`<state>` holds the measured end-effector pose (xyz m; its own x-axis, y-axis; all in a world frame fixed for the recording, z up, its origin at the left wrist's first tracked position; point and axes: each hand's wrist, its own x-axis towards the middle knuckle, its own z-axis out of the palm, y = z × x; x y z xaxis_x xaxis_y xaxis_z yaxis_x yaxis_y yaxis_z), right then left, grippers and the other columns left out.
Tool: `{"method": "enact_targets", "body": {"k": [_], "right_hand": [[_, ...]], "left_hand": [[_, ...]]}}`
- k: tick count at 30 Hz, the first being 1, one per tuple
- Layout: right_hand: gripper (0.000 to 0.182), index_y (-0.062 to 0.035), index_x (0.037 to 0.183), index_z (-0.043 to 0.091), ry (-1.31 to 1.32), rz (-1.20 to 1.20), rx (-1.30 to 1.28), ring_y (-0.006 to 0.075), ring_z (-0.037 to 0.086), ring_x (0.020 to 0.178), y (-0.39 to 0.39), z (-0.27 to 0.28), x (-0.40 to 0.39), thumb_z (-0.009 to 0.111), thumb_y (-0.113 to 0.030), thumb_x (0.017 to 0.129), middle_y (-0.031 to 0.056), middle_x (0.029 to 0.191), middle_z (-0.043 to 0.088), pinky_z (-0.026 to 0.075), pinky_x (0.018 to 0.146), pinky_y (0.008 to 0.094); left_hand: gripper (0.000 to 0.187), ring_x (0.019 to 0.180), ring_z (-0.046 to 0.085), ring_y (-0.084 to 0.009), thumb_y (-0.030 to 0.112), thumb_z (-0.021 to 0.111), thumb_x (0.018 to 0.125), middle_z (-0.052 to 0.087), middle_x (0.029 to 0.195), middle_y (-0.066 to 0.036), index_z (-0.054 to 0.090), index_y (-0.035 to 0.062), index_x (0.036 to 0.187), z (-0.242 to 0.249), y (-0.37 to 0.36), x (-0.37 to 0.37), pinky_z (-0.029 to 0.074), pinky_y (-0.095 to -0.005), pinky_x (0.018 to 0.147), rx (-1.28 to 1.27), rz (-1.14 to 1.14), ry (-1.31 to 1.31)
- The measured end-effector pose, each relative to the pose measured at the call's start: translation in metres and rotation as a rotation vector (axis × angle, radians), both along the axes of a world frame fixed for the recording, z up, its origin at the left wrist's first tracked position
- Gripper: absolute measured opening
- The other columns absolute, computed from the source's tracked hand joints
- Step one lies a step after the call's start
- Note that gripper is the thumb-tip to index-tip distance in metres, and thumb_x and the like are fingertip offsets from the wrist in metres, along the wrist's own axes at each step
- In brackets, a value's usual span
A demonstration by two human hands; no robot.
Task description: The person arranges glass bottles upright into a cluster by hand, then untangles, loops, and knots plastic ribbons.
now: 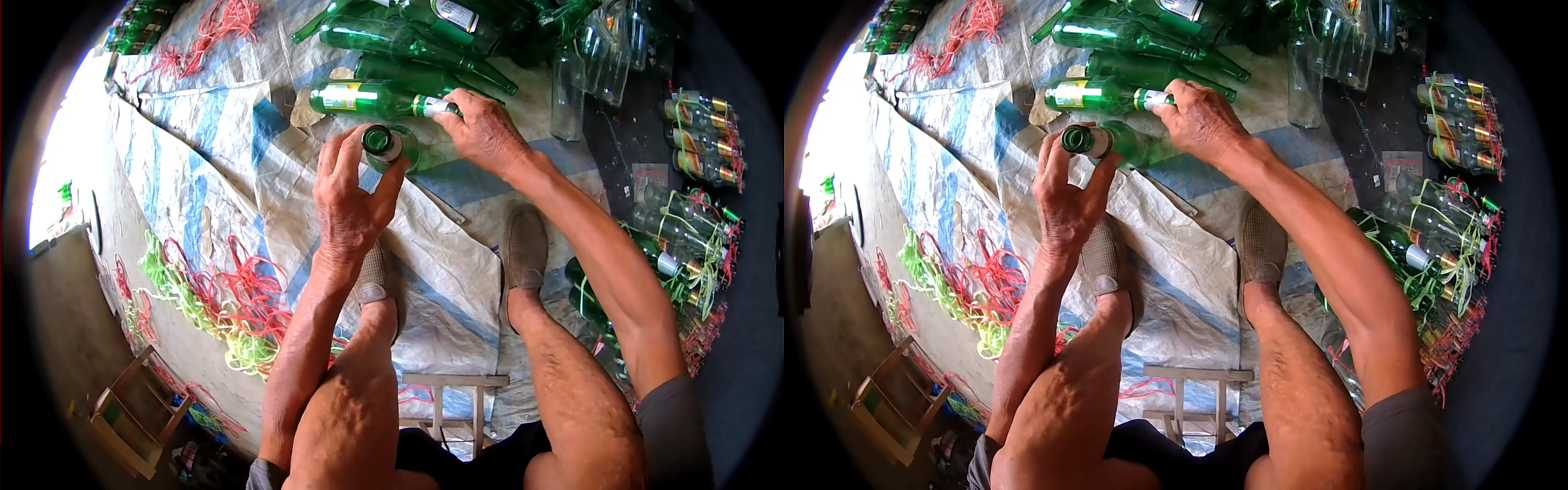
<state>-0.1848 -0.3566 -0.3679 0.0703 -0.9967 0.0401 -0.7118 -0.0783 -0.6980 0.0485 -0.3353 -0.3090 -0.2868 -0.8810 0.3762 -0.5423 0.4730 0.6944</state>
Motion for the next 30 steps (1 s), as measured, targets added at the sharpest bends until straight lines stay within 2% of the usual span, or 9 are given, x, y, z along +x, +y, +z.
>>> {"method": "enact_targets", "body": {"k": [8, 11, 14, 30], "right_hand": [[0.027, 0.0013, 0.108, 0.062, 0.064, -0.022, -0.234, 0.0421, 0.068, 0.089, 0.016, 0.039, -0.019, 0.073, -0.019, 0.094, 0.0214, 0.098, 0.067, 0.055, 0.075, 0.0476], [0.026, -0.0005, 0.11, 0.063, 0.063, -0.048, -0.225, 0.042, 0.068, 0.089, 0.027, 0.056, -0.024, 0.074, -0.016, 0.093, 0.0195, 0.099, 0.067, 0.055, 0.074, 0.0471], [0.024, -0.0014, 0.11, 0.062, 0.073, -0.059, -0.231, 0.041, 0.068, 0.087, 0.036, 0.067, -0.029, 0.074, -0.013, 0.092, 0.0186, 0.098, 0.066, 0.055, 0.073, 0.0465], [0.025, -0.0011, 0.108, 0.065, 0.104, -0.1, -0.181, 0.0361, 0.07, 0.08, 0.064, 0.123, -0.038, 0.077, -0.009, 0.088, 0.0154, 0.095, 0.068, 0.055, 0.068, 0.0418]], "left_hand": [[0.04, 0.103, 0.069, -0.0331, 0.008, 0.087, 0.081, 0.069, 0.111, -0.016, 0.068, 0.0016, 0.115, -0.001, -0.001, 0.0, 0.055, -0.0398, 0.089, -0.031, 0.007, -0.001], [0.039, 0.102, 0.069, -0.0329, 0.008, 0.086, 0.081, 0.069, 0.112, -0.016, 0.068, 0.0013, 0.115, -0.001, -0.001, 0.001, 0.055, -0.0399, 0.088, -0.031, 0.002, -0.007], [0.043, 0.103, 0.066, -0.0372, 0.009, 0.085, 0.079, 0.068, 0.112, -0.018, 0.067, 0.0012, 0.117, -0.003, 0.0, 0.001, 0.054, -0.0443, 0.089, 0.003, 0.004, 0.01], [0.044, 0.105, 0.066, -0.0377, 0.008, 0.085, 0.078, 0.069, 0.115, -0.018, 0.068, 0.0014, 0.118, -0.004, 0.002, 0.001, 0.054, -0.0442, 0.091, 0.009, 0.003, 0.011]]}}
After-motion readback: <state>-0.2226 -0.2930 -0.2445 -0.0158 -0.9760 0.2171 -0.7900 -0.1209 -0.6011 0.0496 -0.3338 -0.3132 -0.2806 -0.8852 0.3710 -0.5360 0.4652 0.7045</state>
